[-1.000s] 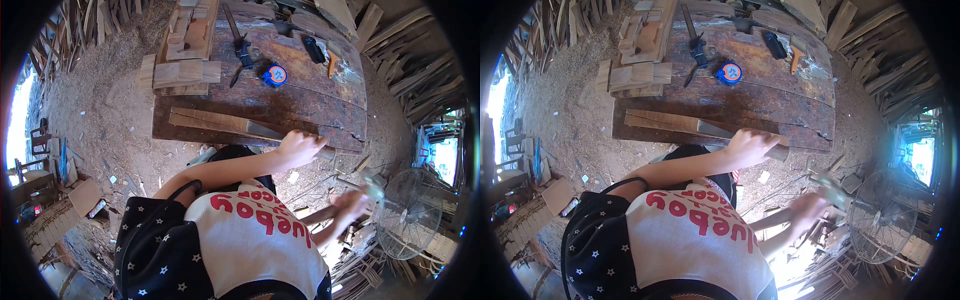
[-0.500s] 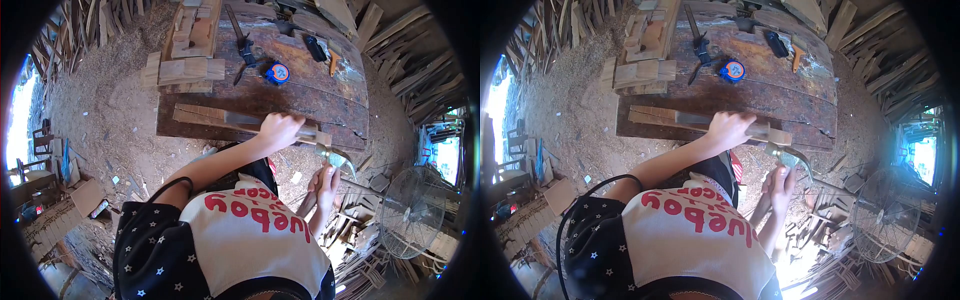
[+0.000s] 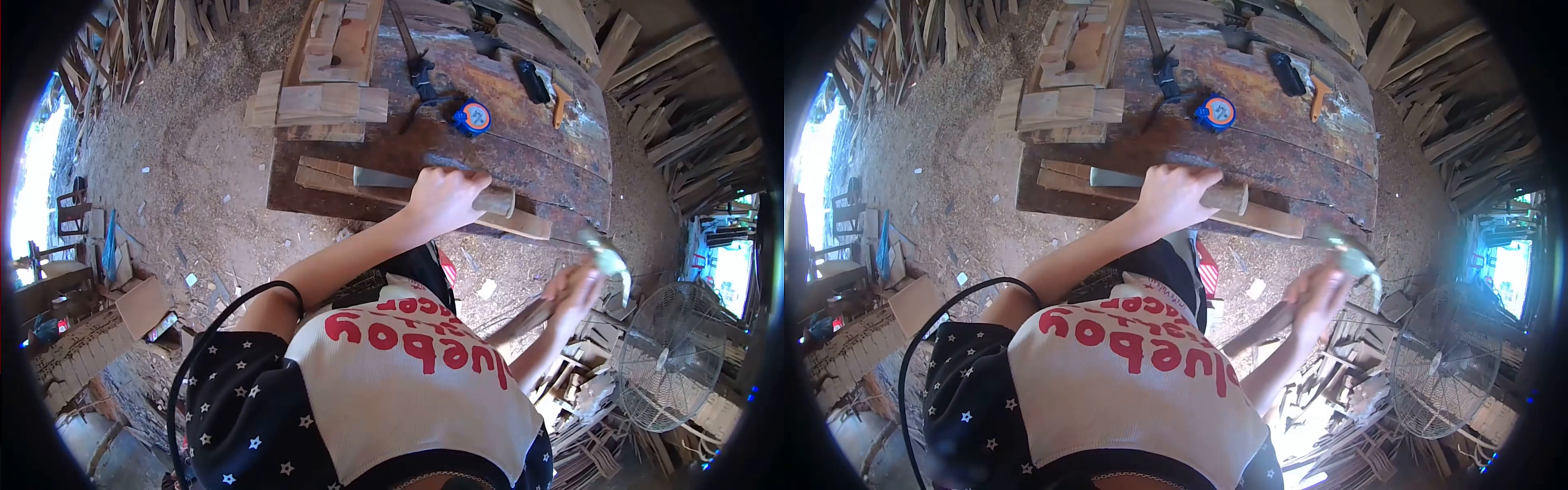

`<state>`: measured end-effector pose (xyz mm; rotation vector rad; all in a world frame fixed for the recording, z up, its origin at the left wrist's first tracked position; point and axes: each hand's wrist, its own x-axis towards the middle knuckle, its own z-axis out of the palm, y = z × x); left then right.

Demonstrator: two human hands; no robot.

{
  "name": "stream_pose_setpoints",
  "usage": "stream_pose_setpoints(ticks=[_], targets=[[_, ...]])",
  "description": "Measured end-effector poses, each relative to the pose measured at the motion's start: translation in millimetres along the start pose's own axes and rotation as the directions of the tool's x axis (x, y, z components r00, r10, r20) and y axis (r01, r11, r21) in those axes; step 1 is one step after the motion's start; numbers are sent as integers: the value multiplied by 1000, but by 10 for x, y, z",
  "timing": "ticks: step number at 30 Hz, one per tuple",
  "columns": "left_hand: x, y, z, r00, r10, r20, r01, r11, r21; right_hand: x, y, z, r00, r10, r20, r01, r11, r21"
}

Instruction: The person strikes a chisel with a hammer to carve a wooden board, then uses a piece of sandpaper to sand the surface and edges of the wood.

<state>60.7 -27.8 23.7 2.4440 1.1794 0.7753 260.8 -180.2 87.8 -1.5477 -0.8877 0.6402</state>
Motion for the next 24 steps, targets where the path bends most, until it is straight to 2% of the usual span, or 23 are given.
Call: stream_pose_setpoints(ticks=[2, 3, 4, 5, 6, 8, 10, 11, 12, 14, 16, 17, 18, 20, 21, 22, 24], targets=[[19, -6, -26, 1000, -9, -7, 9, 1000, -10, 8, -74, 151, 990, -26, -135, 69, 942, 329], [33, -14, -32, 1000, -16, -15, 16, 1000, -19, -5, 82, 164, 997, -73, 37, 73, 997, -4], [45, -66, -51, 1000, -16, -17, 16, 1000, -21, -8, 67, 318, 975, -58, 213, 129, 934, -332], [32, -150, -89, 996, -77, 33, 76, 996, 39, -125, 11, 516, 944, 130, 304, -47, 963, -266], [20, -205, -124, 987, -138, 78, 130, 986, 104, -115, 150, 532, 929, 98, 358, 49, 924, -380], [51, -281, -220, 993, -116, 20, 114, 991, 70, -51, 181, 450, 883, 122, 454, 52, 934, -352], [-4, -308, -285, 995, -89, -51, 89, 996, -14, 18, 136, 348, 964, 32, 265, 39, 966, -256], [11, -311, -284, 991, -124, -53, 124, 992, -6, 56, 26, 345, 983, -21, 182, 38, 995, -93], [10, -312, -280, 991, -123, -50, 123, 992, -8, 59, 40, 369, 998, -43, 52, 35, 988, 148], [17, -308, -274, 990, -137, -22, 137, 990, 8, 76, 133, 494, 996, -31, -83, 40, 994, 101], [-12, -296, -330, 986, -167, -12, 167, 984, 55, -1, 113, 730, 966, 6, 257, 51, 975, -215], [-21, -311, -368, 981, -195, -4, 195, 975, 105, -22, 167, 852, 916, 104, 389, -109, 994, -8], [-20, -369, -373, 982, -189, -9, 189, 976, 109, 33, 206, 818, 895, 76, 440, -47, 996, -76], [-50, -486, -337, 985, -112, -129, 117, 993, 33, 144, 82, 667, 935, 51, 351, 14, 984, -180], [-44, -469, -390, 981, -119, -152, 123, 992, 15, 221, 42, 590, 955, 6, 298, 33, 991, -128], [-43, -469, -413, 981, -122, -151, 126, 992, 15, 284, -10, 549, 959, -73, 273, 64, 997, 44], [-20, -473, -432, 982, -149, -120, 154, 988, 32, 297, -15, 699, 989, -128, 72, 108, 967, 231]])
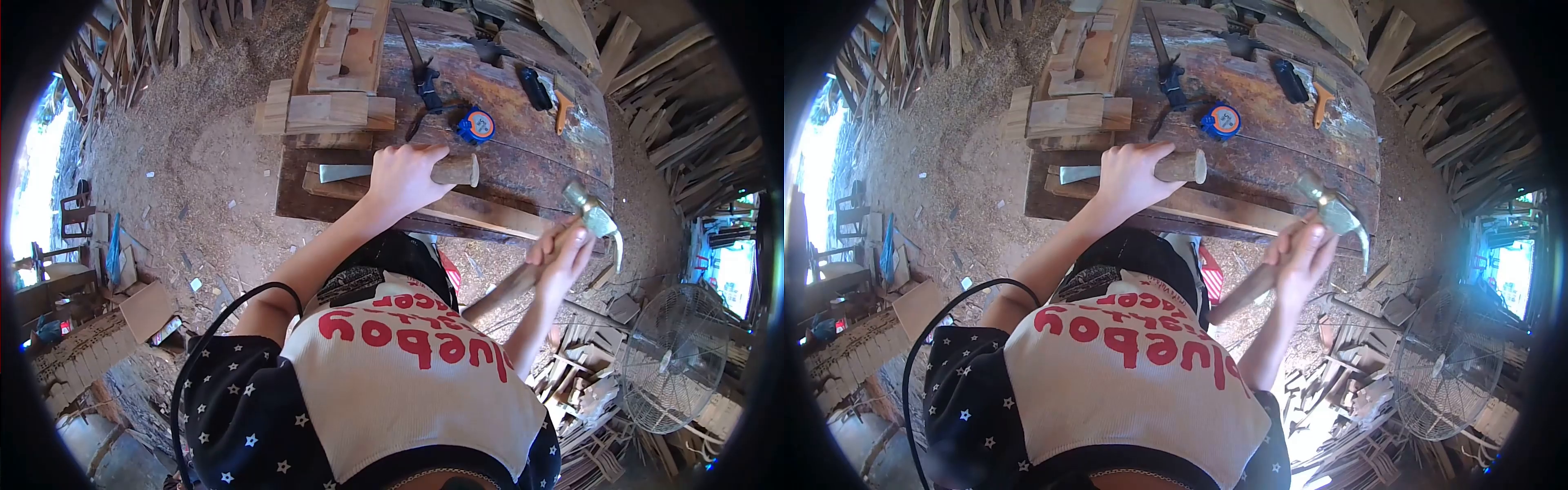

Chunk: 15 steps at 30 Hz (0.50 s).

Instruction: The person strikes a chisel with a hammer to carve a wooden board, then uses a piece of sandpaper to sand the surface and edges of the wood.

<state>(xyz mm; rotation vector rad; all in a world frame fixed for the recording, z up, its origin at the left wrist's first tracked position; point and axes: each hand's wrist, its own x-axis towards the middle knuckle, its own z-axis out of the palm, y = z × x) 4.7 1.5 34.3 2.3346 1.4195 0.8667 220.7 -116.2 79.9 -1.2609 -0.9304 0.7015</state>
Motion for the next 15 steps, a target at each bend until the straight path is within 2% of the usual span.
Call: stream_pose_setpoints(ticks=[2, 3, 4, 7, 9, 10, 12, 14, 15], targets=[[-18, 23, -1, 1000, -16, 0, 16, 1000, 13, -97, 3, 186, 974, 88, 207, -5, 929, -369], [-16, 23, -9, 1000, -31, -2, 31, 999, 31, -137, 282, 142, 933, 212, 292, 0, 809, -587], [-36, -34, -7, 1000, -25, 0, 25, 999, 36, -129, 388, 169, 899, 57, 434, 255, 739, -624], [-52, -189, -1, 997, 28, -68, -27, 999, 18, -82, 166, 138, 901, 103, 422, 174, 804, -568], [-45, -187, -24, 998, 13, -67, -12, 1000, 15, -17, -34, 104, 958, 122, 258, -65, 974, -217], [-29, -190, -32, 997, 5, -73, -4, 1000, 10, -9, -31, 182, 985, 68, 157, -57, 996, -75], [-16, -183, -40, 999, -5, -52, 6, 1000, 15, -1, 102, 276, 985, 24, 172, 4, 986, -164], [-28, -210, -33, 1000, -12, -24, 12, 1000, 18, -63, 183, 484, 931, 191, 310, -65, 925, -374], [-35, -286, -42, 999, -44, -4, 44, 996, 72, -53, 304, 461, 916, 127, 381, 89, 860, -502]])
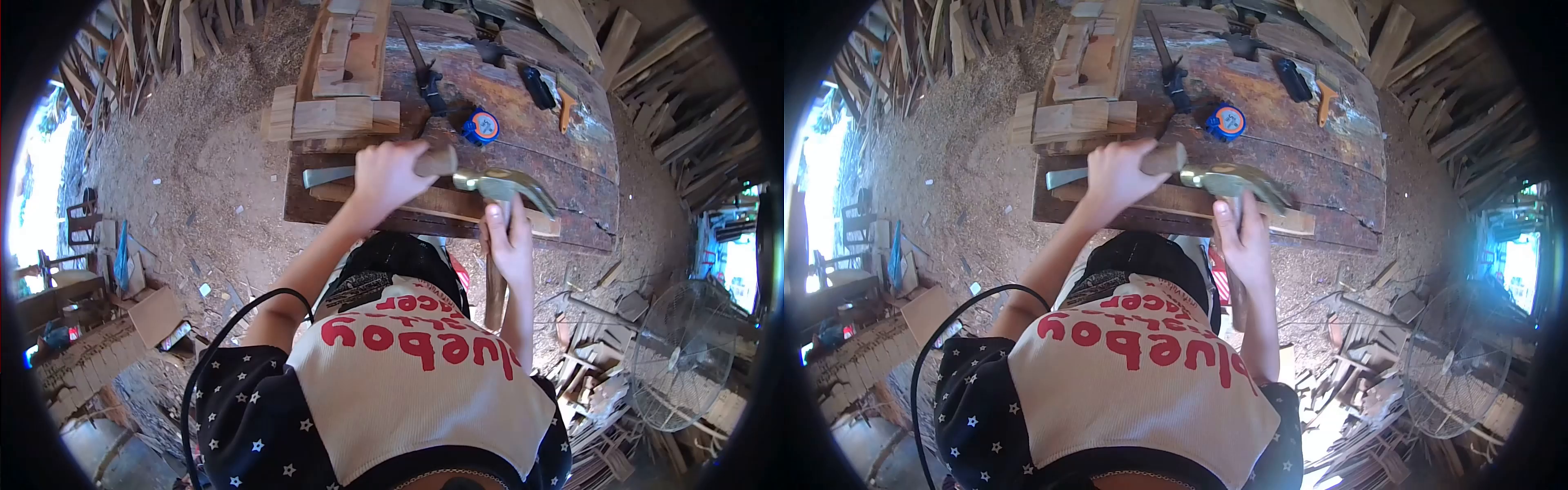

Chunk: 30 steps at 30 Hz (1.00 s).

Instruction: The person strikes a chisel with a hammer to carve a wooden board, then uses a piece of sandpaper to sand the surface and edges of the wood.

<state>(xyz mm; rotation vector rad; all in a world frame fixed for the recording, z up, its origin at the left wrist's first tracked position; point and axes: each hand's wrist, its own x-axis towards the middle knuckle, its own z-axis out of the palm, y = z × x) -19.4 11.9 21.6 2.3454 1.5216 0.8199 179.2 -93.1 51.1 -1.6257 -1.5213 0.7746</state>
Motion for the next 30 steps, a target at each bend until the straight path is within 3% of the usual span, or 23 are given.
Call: stream_pose_setpoints(ticks=[1, 2, 3, 5, 7, 9, 13, 15, 17, 19, 22, 23, 26, 27, 29, 30], targets=[[4, -69, -20, 999, -30, 17, 29, 998, 55, 8, 75, -1, 995, -84, 46, 91, 978, -190], [-5, -117, -51, 999, -46, -14, 46, 998, 31, -56, 103, -48, 998, -38, 52, 42, 997, -70], [23, -68, -111, 999, -41, -15, 42, 999, 29, -85, 65, -123, 998, -38, 48, 41, 997, -73], [26, 92, -348, 989, -87, -117, 77, 993, -92, -226, 52, -300, 990, 112, -81, -94, 975, 199], [45, 338, -353, 993, 50, -108, -66, 987, -147, -307, 87, -468, 963, 213, -165, -133, 909, 394], [91, 665, -185, 964, 221, -149, -249, 947, -203, -382, 153, -602, 935, 282, -216, -181, 902, 392], [-8, 1474, 498, 865, 494, -86, -491, 801, -342, -685, 481, -851, 855, 373, -360, -229, 895, 382], [-96, 1782, 705, 792, 611, 3, -581, 754, -307, -888, 601, -987, 747, 436, -502, -244, 882, 404], [-147, 1940, 823, 778, 627, 44, -570, 732, -373, -1011, 585, -1122, 615, 483, -623, -264, 871, 415], [-182, 2007, 953, 762, 642, 87, -550, 712, -437, -1129, 360, -1226, 586, 525, -617, -269, 844, 463], [-268, 2009, 1232, 829, 555, 73, -514, 806, -294, -1208, 191, -1354, 411, 528, -743, -271, 849, 453], [-289, 1999, 1313, 827, 557, 74, -515, 804, -297, -1285, 237, -1453, 455, 442, -774, -232, 897, 376], [-215, 1896, 1174, 851, 506, 144, -465, 851, -243, -1255, 111, -1544, 323, 390, -862, -105, 920, 377], [-192, 1863, 1154, 850, 506, 145, -465, 851, -244, -1192, 68, -1498, 322, 391, -862, -106, 920, 377], [-156, 1810, 1118, 869, 479, 127, -428, 854, -295, -1114, 8, -1397, 203, 446, -872, -172, 893, 417], [-145, 1807, 1076, 875, 462, 145, -418, 872, -255, -1392, 285, -1489, 583, 457, -671, -222, 885, 409]])
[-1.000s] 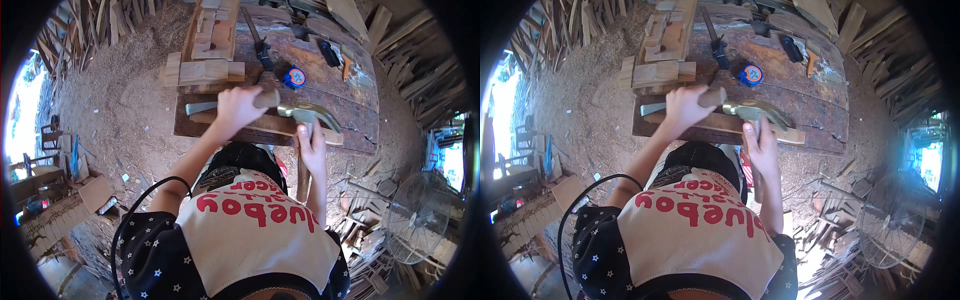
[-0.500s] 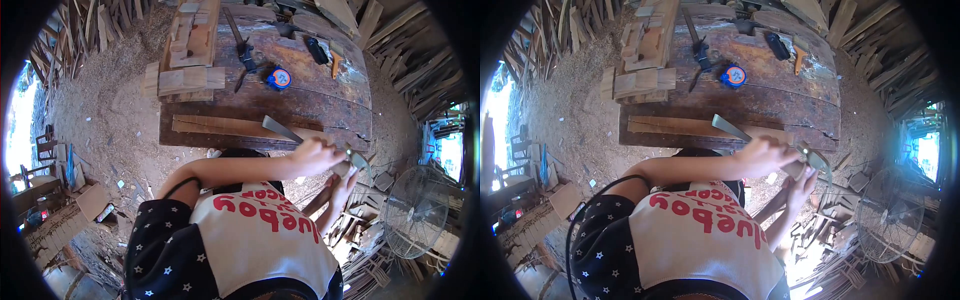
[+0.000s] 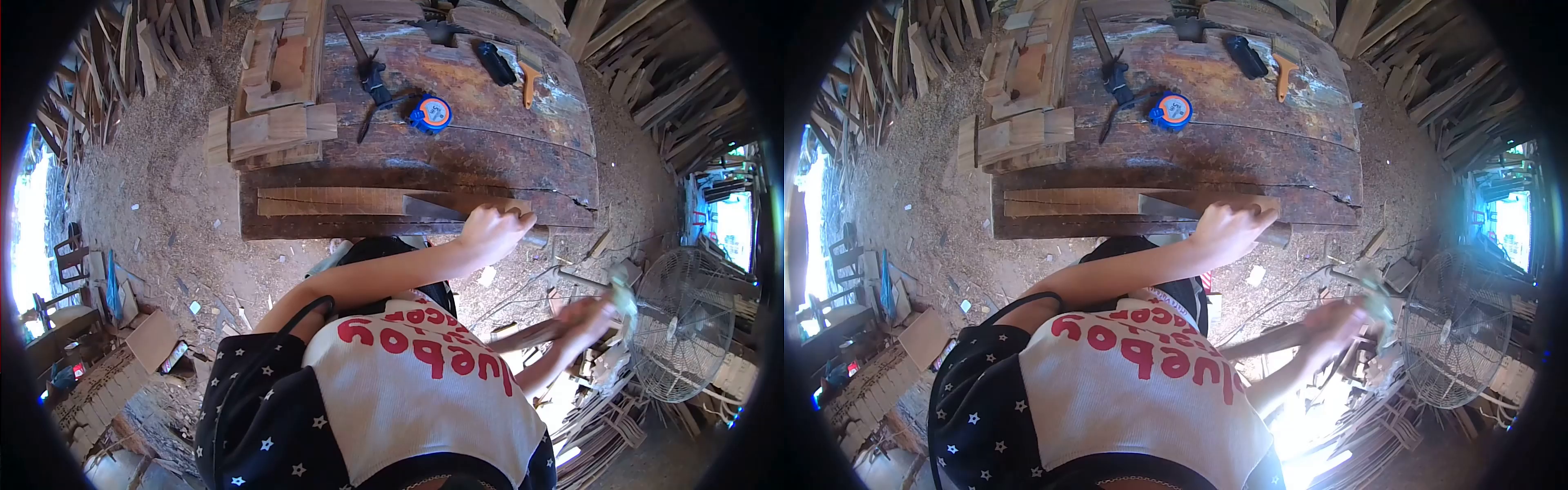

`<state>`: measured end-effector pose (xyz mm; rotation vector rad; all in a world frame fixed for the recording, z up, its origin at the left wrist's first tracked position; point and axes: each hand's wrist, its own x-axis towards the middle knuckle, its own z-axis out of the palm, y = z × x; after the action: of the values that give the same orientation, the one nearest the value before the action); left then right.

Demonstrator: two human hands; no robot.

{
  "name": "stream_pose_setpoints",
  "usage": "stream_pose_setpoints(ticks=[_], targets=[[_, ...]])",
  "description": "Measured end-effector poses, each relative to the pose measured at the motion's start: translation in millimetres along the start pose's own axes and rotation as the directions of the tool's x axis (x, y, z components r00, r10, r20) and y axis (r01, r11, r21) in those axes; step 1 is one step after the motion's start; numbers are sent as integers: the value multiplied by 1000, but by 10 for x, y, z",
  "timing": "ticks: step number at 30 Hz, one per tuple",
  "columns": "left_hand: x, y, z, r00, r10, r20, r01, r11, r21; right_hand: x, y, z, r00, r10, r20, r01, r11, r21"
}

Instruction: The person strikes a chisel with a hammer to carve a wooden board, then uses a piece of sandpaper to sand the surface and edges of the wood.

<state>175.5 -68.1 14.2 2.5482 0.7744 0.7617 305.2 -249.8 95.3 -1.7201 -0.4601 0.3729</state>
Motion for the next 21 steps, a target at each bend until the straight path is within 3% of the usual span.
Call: stream_pose_setpoints(ticks=[1, 2, 3, 5, 7, 9, 10, 13, 15, 16, 17, 19, 20, 21], targets=[[-21, -38, 33, 1000, 2, -1, -2, 1000, 1, 72, 177, 206, 824, -502, 262, 543, 567, -620], [-61, -110, 94, 999, -44, -2, 44, 997, -57, -84, 232, 229, 945, 69, 320, 50, 935, -350], [-82, -171, 58, 996, -88, 0, 88, 989, -115, -154, 98, 353, 850, 130, 510, -36, 981, -190], [-155, -288, -12, 988, -142, 67, 146, 987, -63, -106, 29, 314, 879, 173, 444, -106, 979, -171], [-196, -258, -188, 995, -98, -6, 98, 995, -36, 12, 17, 248, 980, 11, 200, 14, 992, -126], [-194, -228, -322, 990, -137, 41, 139, 988, -63, 30, -91, 359, 997, -59, 50, 48, 978, 204], [-187, -251, -326, 993, -116, -18, 115, 991, -63, -18, -90, 450, 998, -39, 52, 30, 988, 155], [-221, -304, -359, 986, -82, -147, 72, 995, -72, -131, 318, 685, 871, -12, 492, 82, 989, -122], [-315, -477, -439, 979, -202, -19, 202, 979, 2, -124, 171, 719, 879, 11, 477, 41, 994, -99], [-369, -484, -519, 980, -187, -72, 187, 982, 3, -123, 125, 720, 884, 46, 465, -7, 996, -84], [-410, -484, -588, 979, -194, -66, 195, 981, 5, 60, 273, 536, 915, -63, 399, 127, 982, -136], [-468, -474, -680, 978, -148, -148, 151, 989, 7, -46, -148, 731, 979, -42, 199, 0, 979, 205], [-486, -474, -684, 978, -148, -148, 151, 989, 5, -54, -129, 743, 973, -76, 220, 26, 975, 223], [-490, -485, -685, 977, -152, -151, 154, 988, 0, -86, -81, 779, 924, -120, 364, 78, 989, 127]])
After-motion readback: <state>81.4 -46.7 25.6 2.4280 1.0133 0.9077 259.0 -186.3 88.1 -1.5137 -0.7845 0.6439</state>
